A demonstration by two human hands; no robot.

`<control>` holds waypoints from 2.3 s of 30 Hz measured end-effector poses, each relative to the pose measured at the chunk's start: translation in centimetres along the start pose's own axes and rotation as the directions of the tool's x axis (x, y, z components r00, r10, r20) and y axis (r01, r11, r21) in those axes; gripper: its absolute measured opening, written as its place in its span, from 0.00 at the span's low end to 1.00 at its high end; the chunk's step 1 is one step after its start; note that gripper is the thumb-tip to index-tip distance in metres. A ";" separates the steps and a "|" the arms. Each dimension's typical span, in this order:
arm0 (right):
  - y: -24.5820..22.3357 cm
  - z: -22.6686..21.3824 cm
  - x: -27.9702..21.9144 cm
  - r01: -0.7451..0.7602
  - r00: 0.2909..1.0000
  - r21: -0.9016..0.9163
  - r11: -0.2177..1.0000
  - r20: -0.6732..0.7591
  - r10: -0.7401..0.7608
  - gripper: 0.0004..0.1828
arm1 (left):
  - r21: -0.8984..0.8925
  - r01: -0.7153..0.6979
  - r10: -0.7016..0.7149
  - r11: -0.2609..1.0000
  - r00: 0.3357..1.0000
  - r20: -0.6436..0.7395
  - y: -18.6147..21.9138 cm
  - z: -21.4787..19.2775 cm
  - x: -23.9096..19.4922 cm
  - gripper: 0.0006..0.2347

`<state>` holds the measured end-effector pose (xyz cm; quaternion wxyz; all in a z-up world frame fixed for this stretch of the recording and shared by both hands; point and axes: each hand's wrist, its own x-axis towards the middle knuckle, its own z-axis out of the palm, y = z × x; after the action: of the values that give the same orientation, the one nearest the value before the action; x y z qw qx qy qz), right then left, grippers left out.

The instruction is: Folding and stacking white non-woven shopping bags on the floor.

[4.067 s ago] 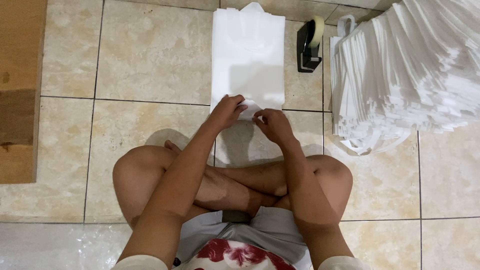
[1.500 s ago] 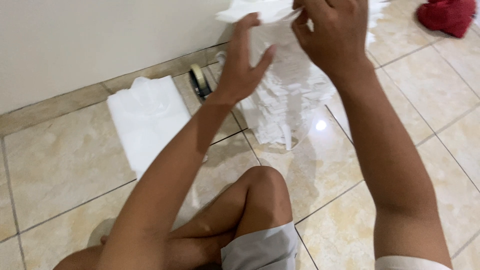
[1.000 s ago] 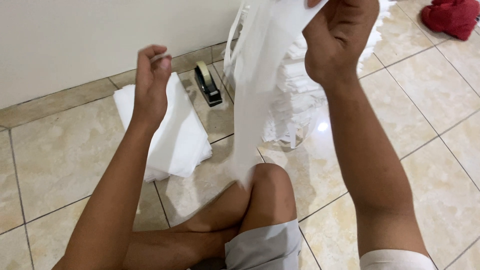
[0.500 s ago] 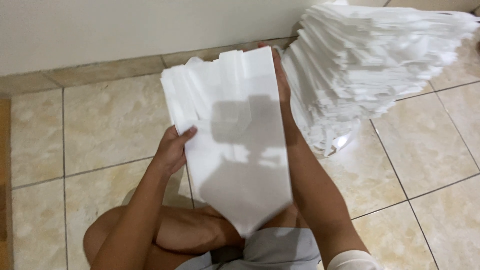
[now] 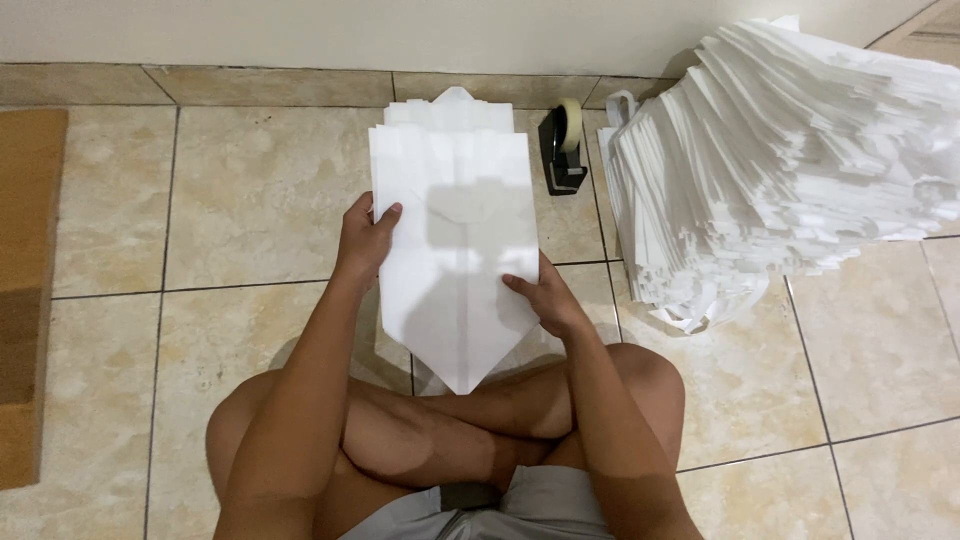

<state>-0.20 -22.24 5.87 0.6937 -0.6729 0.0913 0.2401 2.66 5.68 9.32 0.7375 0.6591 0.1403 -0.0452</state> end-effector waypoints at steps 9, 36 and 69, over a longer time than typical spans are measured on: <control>0.2 1.0 3.6 0.103 0.945 -0.227 0.968 -0.281 -0.167 0.35 | 0.267 0.122 -0.119 0.956 0.993 -0.027 -2.1 1.2 -0.3 0.33; -1.2 0.4 1.7 -0.011 0.999 -0.699 0.715 0.015 0.030 0.56 | 0.597 0.059 -0.141 0.800 0.986 0.092 -8.3 -0.8 2.0 0.34; 0.0 -0.5 3.4 -0.054 0.995 -0.699 0.713 -0.094 -0.017 0.50 | 0.687 -0.051 -0.150 0.725 0.962 0.230 -3.7 0.3 -0.2 0.44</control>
<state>2.81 -21.97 4.30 0.3800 -0.8948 0.0326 0.2320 1.55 4.91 5.89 0.4516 0.8684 0.0294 -0.2028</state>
